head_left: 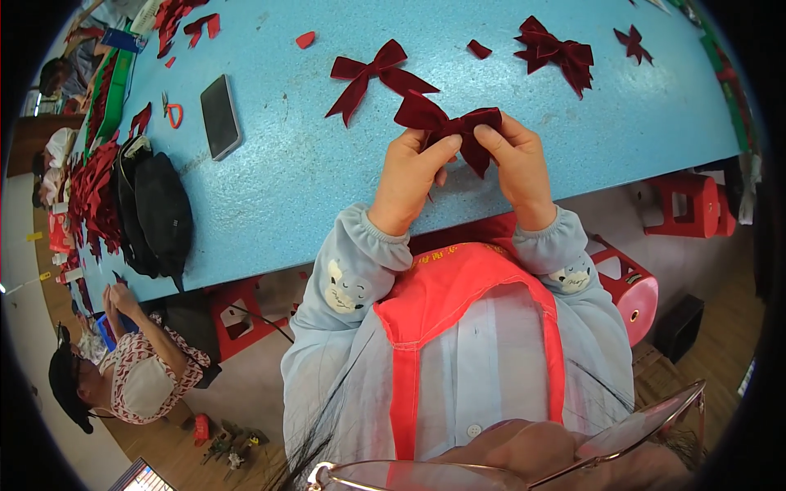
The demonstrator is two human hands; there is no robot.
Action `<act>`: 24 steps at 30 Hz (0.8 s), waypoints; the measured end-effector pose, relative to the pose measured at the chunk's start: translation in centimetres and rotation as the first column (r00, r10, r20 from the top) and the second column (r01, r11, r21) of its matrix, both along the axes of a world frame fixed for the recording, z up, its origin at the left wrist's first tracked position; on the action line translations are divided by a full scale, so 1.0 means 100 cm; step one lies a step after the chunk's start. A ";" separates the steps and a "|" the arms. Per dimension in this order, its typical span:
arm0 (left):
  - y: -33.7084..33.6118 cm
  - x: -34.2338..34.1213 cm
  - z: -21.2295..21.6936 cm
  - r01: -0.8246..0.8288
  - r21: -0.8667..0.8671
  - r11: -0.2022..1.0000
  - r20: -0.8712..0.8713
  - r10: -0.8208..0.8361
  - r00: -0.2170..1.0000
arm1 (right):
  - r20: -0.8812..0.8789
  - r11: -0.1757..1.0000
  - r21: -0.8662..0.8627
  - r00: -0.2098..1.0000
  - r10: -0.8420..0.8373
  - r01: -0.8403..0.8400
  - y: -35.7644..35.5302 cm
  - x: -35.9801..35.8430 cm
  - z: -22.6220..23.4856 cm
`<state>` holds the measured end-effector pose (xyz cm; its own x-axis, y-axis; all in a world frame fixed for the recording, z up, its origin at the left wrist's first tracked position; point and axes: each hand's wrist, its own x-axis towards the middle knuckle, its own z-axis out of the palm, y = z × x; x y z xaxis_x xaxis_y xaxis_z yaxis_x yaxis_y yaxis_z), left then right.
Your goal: Assembling red decorative bows at a workbench.
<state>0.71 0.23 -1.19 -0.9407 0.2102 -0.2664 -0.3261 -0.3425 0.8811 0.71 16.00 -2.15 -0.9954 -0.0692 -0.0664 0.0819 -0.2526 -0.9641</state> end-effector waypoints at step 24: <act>-0.002 0.003 0.007 0.104 -0.018 0.994 0.036 -0.103 0.994 | 0.095 0.979 -0.096 0.981 -0.171 0.180 -0.006 -0.002 -0.007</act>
<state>1.05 0.08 -0.51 -0.9041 0.3006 -0.3036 -0.3895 -0.2879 0.8749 0.50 15.36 -2.87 -0.9836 0.0949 -0.1535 0.1086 -0.3684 -0.9233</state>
